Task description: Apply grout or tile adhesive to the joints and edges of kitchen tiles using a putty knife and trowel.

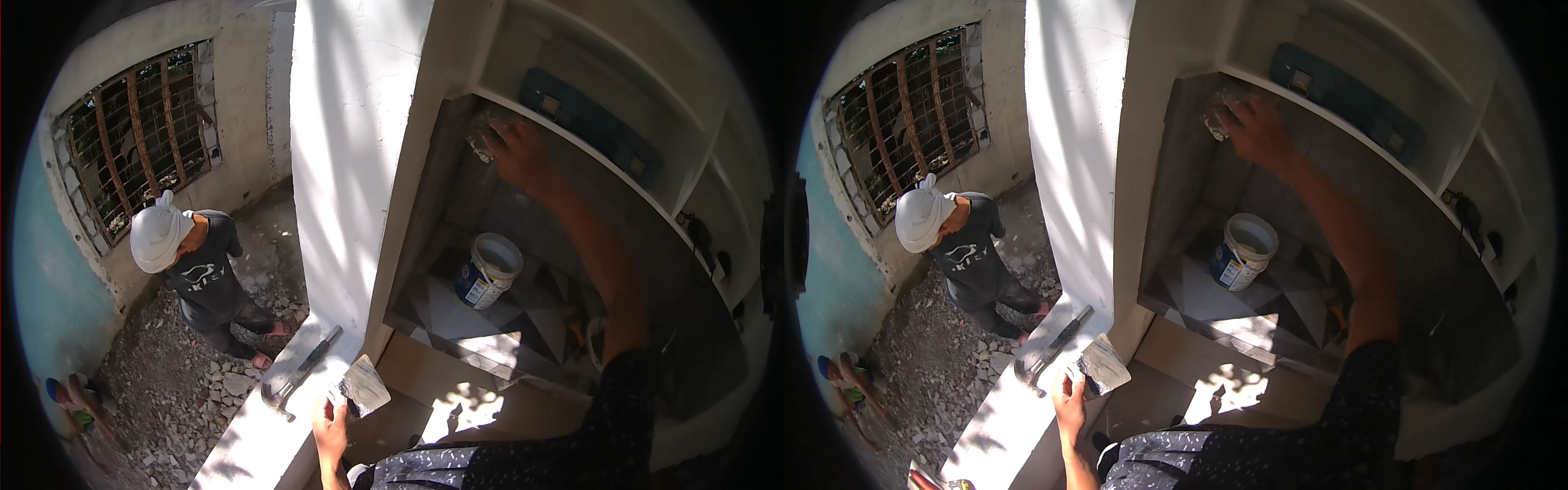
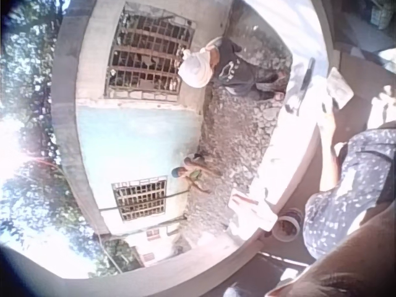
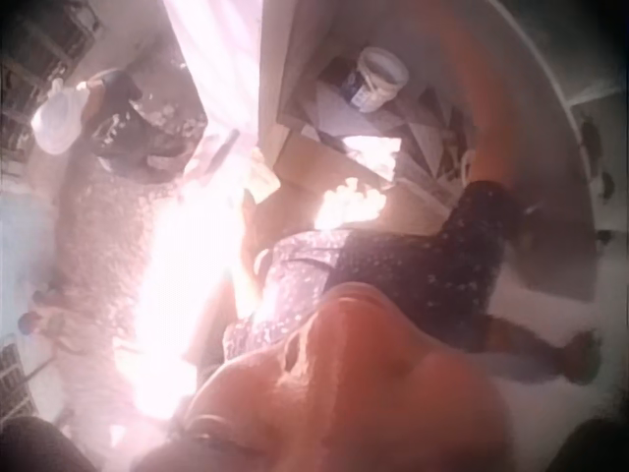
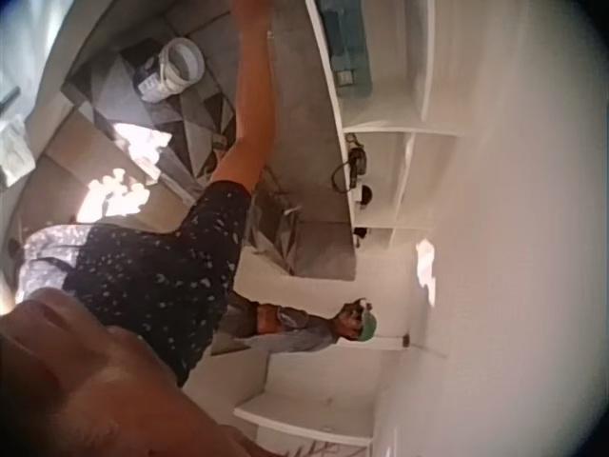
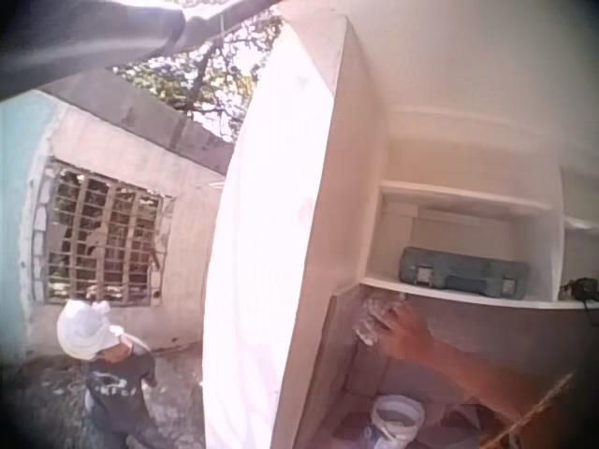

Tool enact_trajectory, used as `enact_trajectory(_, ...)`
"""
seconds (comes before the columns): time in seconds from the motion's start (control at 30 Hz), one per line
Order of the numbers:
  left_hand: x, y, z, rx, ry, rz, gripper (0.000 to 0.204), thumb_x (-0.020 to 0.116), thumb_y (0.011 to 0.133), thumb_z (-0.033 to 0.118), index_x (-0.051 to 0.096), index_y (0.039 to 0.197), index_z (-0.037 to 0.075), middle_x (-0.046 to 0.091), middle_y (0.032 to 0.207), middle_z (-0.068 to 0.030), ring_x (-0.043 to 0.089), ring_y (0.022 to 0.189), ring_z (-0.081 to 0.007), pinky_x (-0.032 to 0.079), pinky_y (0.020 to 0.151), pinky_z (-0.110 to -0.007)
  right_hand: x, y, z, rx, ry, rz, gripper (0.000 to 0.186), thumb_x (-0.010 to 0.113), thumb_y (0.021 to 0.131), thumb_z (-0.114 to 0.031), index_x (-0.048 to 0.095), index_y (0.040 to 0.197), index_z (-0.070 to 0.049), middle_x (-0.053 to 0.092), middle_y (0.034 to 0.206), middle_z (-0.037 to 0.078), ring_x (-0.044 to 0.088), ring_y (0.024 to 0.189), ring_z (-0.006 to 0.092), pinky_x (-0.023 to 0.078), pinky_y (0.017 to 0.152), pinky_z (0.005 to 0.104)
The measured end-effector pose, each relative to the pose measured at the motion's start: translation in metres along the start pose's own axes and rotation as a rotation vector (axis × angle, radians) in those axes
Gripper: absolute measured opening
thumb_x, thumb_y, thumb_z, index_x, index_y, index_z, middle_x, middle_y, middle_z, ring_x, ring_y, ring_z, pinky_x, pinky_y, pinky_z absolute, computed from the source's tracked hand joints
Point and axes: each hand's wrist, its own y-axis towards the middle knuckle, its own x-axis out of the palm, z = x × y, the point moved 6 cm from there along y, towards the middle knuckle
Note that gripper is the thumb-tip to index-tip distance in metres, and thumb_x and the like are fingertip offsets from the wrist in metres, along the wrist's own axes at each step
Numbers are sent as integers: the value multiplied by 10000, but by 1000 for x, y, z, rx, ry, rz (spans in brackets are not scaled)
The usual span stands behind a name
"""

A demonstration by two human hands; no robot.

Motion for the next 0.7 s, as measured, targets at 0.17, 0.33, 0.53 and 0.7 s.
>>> enact_trajectory(0.17, 4, 7, 1, 91, 22, -56, 33, 530, 878, 64, 523, 846, 71, 436, 693, 69, 387, 573, -10, 307, 468, -169, -17, 39, -22, 352, -18, -2, 378, 627, 620, -72, 635, 997, -104, 545, 1099, 55, 494, 905, 262, 464, 716, 369)
enact_trajectory(0.33, -6, 11, -4, 40, 31, -84, 25, 521, 884, 52, 528, 871, 33, 459, 733, 47, 406, 637, -37, 339, 554, -187, -8, 47, -27, 429, -116, 106, 407, 601, 616, -41, 634, 1013, -123, 543, 1110, 24, 465, 875, 245, 434, 737, 353)
enact_trajectory(0.53, -28, 11, 0, 17, 78, -96, 98, 504, 881, 19, 533, 959, -32, 516, 820, -7, 461, 734, -77, 391, 659, -214, 11, 39, -35, 427, -196, 15, 399, 597, 647, -87, 633, 1040, -143, 523, 1127, 6, 446, 856, 243, 424, 707, 351)
enact_trajectory(0.7, -37, 14, -7, 78, 85, -46, 114, 508, 890, 44, 538, 982, -17, 505, 794, 21, 434, 693, -50, 354, 602, -192, 10, 46, -53, 372, -233, -28, 345, 584, 677, -123, 638, 1016, -146, 511, 1124, -6, 459, 859, 243, 430, 658, 356)
